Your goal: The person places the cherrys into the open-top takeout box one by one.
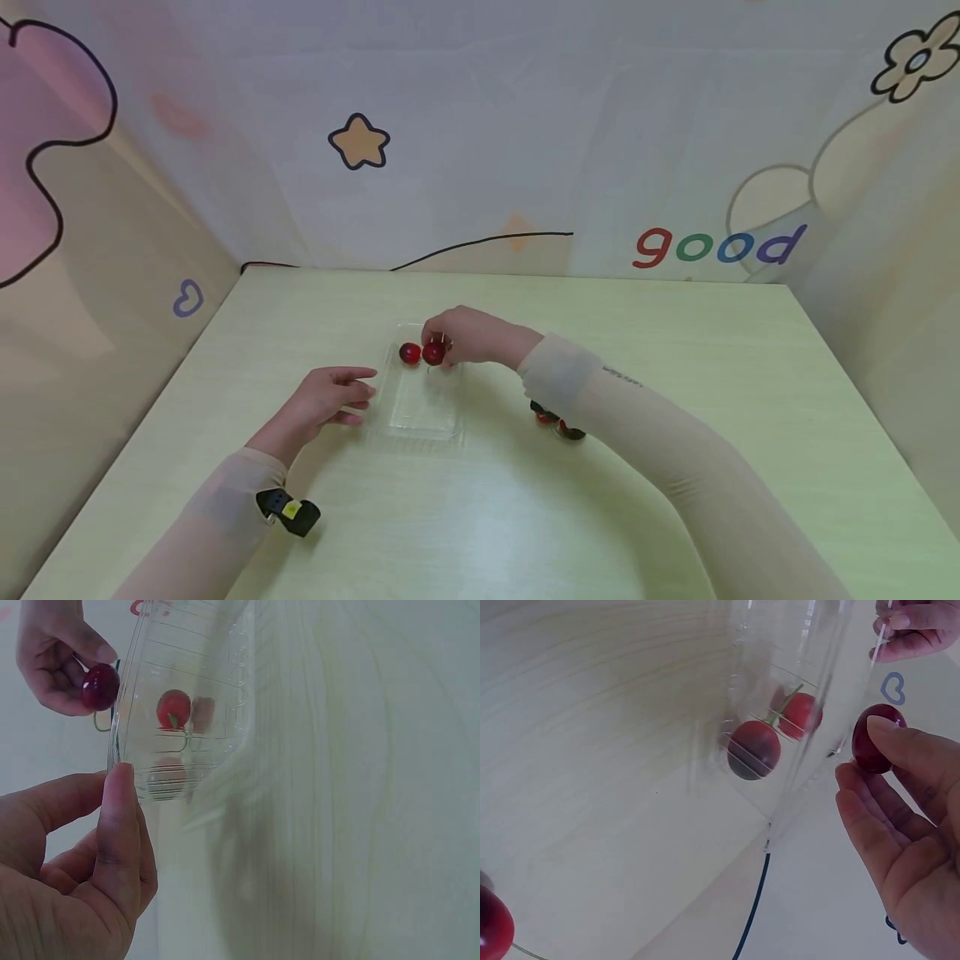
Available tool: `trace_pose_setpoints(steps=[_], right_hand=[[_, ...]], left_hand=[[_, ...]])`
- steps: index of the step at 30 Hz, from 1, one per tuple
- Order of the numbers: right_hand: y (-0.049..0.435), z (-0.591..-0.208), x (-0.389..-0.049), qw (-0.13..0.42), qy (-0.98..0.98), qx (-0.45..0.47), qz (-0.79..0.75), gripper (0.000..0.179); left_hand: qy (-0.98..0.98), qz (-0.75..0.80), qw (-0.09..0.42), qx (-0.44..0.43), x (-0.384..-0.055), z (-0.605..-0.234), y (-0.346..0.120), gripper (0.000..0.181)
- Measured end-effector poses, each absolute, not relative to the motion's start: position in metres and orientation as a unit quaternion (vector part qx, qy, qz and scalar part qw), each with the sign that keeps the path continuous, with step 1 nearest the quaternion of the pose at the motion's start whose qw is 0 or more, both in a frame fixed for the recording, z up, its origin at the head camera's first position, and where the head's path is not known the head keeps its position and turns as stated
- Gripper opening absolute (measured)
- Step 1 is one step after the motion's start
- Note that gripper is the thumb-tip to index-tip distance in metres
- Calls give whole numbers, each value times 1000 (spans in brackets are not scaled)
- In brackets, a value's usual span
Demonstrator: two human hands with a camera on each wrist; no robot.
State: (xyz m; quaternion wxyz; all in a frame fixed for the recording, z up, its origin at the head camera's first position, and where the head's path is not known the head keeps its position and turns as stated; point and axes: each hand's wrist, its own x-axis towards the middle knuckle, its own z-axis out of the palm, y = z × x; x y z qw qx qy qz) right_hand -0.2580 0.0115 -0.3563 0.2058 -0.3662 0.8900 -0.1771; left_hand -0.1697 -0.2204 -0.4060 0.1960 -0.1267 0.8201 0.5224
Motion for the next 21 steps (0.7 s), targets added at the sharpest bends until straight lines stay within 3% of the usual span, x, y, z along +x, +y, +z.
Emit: trace_pose_setpoints(steps=[21], right_hand=[[6,-375,-259,215,901,-356,-124,27]], left_hand=[[817,530,196,-119,-169,-409,-223,46]])
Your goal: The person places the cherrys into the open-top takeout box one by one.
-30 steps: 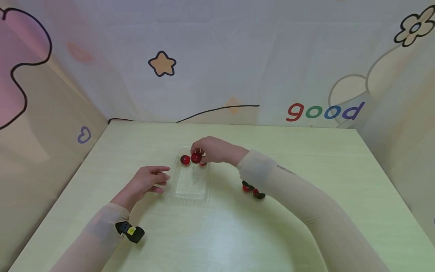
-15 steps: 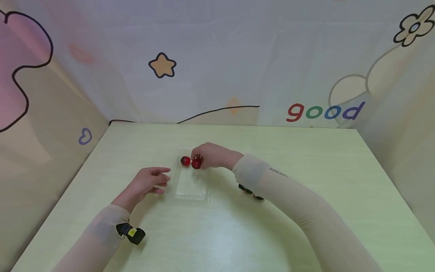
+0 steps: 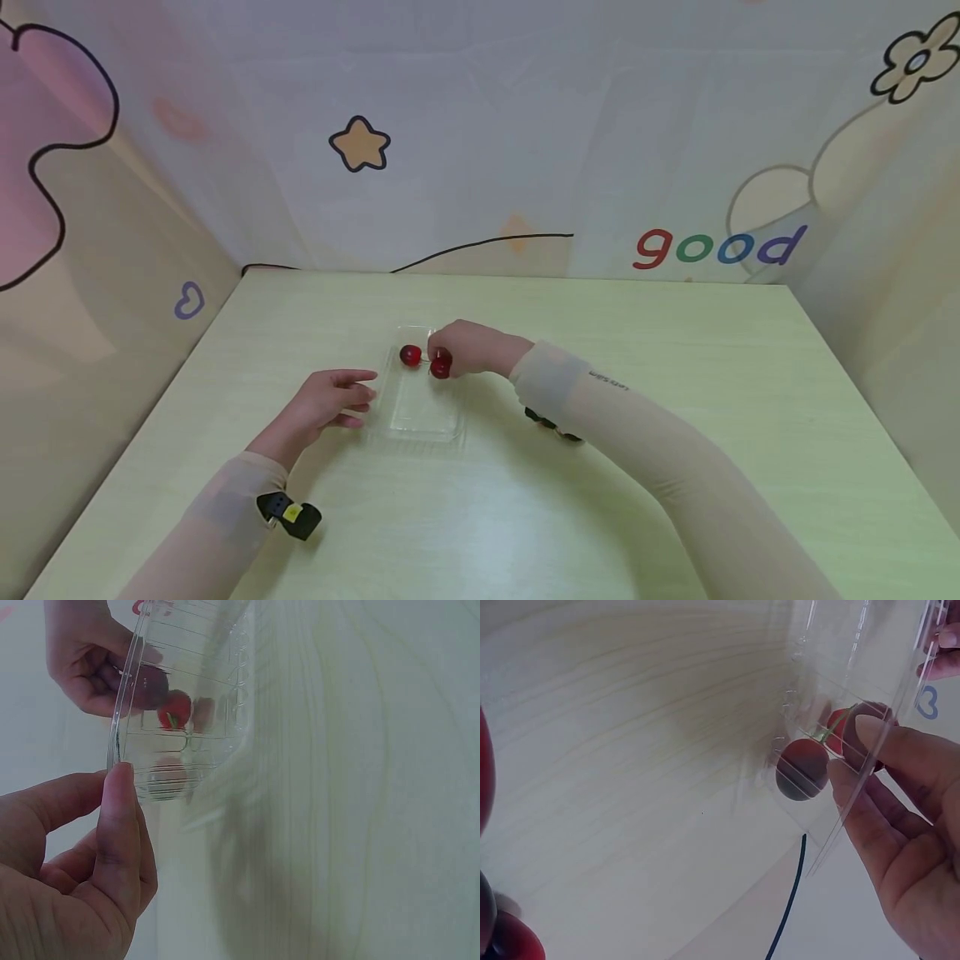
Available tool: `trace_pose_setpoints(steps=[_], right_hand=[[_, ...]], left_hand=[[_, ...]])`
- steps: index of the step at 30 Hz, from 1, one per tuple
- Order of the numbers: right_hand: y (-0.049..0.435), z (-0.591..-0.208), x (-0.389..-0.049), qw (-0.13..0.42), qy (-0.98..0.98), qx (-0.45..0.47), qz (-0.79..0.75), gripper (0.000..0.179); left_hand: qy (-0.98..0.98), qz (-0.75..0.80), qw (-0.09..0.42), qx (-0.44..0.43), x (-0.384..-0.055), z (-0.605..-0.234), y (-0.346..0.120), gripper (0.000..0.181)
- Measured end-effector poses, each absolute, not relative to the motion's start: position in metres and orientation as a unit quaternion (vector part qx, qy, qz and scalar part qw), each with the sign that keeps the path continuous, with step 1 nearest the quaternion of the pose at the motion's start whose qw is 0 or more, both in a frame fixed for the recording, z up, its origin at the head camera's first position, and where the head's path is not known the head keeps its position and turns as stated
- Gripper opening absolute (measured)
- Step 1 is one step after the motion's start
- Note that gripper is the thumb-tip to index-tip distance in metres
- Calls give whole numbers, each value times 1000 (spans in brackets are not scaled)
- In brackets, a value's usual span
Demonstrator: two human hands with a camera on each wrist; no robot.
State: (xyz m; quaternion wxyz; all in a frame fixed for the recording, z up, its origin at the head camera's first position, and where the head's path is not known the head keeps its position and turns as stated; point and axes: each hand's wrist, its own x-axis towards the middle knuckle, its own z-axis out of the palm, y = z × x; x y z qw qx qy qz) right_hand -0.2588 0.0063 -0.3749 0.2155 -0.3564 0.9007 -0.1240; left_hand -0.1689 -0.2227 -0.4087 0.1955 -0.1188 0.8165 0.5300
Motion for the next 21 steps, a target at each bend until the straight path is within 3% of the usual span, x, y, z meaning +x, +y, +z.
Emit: trace_pose_setpoints(steps=[21], right_hand=[[-5,-381,-257,235,896,-374,-44,21]], left_hand=[[817,527,201,-118,-167,-407,-220,47]])
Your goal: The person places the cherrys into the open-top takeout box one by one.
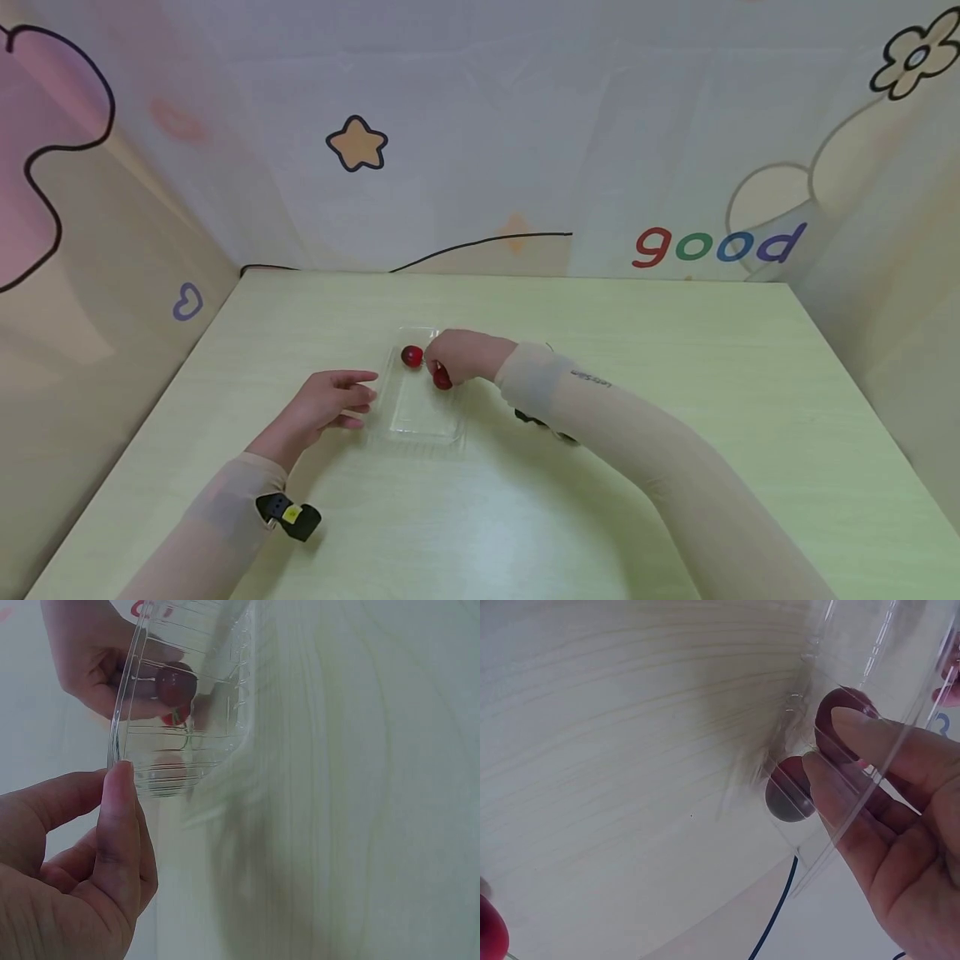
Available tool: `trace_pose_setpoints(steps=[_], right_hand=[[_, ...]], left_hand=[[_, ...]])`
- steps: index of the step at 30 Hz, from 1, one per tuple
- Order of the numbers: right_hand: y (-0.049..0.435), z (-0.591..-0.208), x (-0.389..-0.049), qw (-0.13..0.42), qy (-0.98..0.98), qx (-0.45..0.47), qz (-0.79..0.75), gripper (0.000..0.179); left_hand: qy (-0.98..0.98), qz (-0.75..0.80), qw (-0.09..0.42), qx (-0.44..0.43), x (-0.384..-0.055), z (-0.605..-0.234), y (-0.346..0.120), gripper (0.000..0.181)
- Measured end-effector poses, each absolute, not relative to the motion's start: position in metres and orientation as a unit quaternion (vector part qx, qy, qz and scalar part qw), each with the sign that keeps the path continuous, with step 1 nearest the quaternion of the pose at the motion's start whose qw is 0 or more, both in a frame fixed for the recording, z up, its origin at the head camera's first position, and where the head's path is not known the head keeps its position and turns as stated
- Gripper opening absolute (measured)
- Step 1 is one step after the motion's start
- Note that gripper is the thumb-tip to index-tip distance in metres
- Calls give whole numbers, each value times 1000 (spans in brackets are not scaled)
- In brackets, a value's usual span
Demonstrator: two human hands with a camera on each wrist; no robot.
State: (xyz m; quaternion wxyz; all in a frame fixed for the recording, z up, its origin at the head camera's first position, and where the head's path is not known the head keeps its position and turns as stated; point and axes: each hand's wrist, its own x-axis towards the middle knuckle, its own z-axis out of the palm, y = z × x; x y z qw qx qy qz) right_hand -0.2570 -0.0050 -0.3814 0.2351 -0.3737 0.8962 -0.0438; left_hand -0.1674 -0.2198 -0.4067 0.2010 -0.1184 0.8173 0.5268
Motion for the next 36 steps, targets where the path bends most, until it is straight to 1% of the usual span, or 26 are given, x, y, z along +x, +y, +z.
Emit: trace_pose_setpoints(steps=[9,24,36], right_hand=[[-9,-382,-255,252,897,-362,-30,17],[-7,-380,-253,254,895,-364,-36,21],[-6,-382,-258,226,904,-361,-31,11]], left_hand=[[816,528,203,-118,-169,-408,-220,47],[818,528,200,-112,-170,-408,-220,46],[819,525,201,-115,-169,-408,-221,46]])
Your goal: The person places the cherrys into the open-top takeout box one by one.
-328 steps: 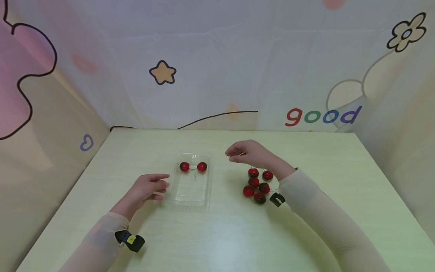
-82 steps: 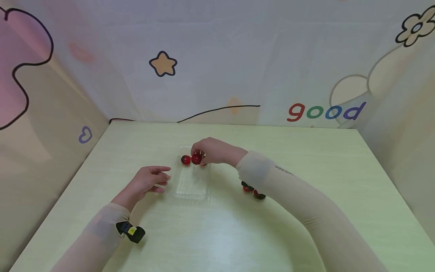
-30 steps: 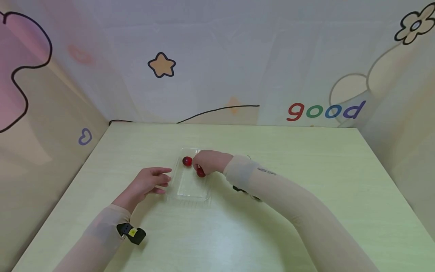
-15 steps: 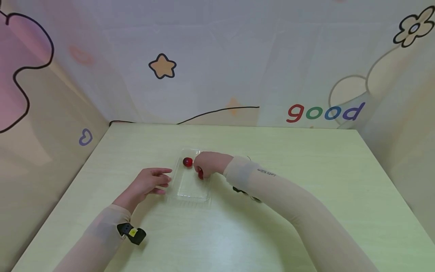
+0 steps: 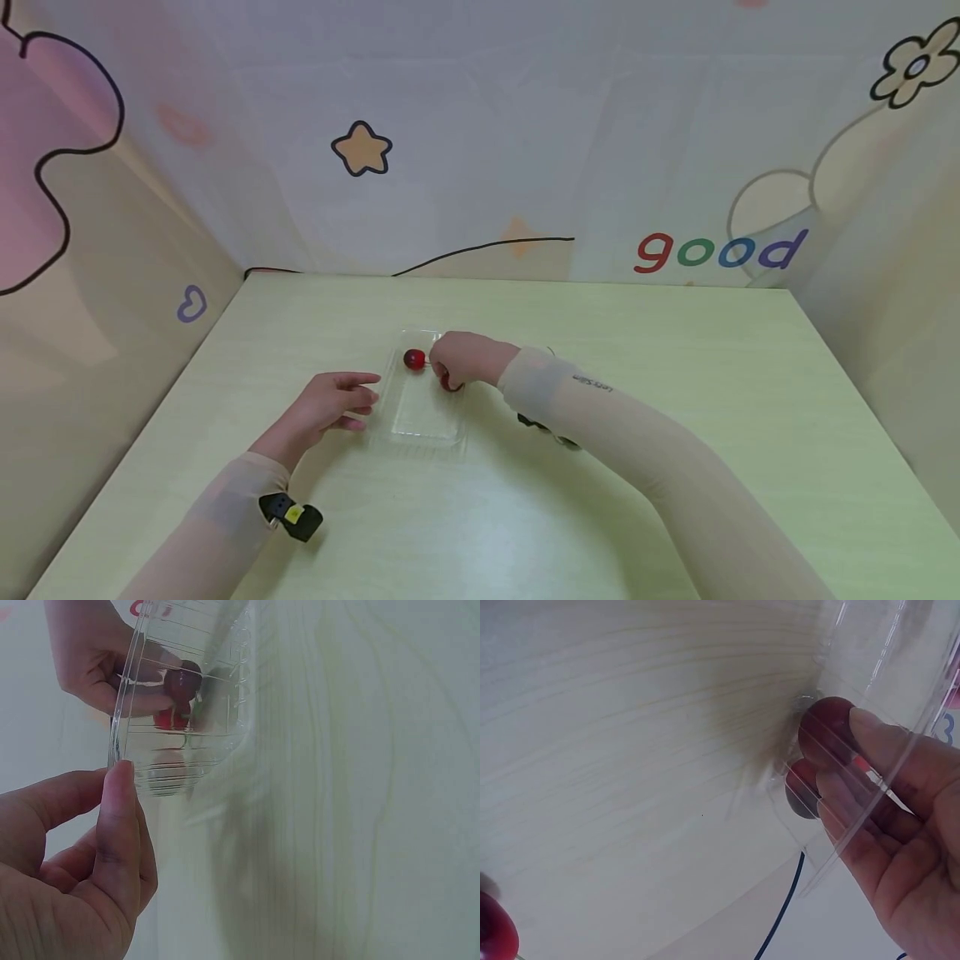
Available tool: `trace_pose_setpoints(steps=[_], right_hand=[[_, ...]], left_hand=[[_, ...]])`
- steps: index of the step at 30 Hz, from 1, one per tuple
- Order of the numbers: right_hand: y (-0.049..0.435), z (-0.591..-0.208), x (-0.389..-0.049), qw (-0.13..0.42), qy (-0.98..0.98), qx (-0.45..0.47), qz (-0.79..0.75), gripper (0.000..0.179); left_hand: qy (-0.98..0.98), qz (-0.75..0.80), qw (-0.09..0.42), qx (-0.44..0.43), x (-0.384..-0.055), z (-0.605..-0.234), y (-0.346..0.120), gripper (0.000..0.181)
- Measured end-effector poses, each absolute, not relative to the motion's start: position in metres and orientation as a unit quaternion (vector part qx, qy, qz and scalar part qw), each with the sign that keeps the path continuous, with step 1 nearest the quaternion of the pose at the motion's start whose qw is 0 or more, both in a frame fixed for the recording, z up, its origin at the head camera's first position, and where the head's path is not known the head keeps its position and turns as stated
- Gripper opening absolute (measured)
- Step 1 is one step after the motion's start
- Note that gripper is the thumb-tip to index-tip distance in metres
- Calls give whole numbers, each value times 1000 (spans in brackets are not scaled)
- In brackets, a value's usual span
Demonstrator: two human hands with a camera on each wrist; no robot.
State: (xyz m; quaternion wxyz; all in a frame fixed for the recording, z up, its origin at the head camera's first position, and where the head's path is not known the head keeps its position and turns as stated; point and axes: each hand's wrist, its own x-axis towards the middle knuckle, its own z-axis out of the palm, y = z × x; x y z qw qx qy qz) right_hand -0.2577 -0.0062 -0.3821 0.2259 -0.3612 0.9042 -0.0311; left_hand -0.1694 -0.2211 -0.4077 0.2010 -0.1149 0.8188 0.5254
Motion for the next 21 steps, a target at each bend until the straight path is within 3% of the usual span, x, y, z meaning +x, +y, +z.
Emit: trace_pose_setpoints(steps=[21], right_hand=[[-2,-382,-261,225,905,-356,-59,19]], left_hand=[[818,529,199,-109,-168,-405,-222,46]])
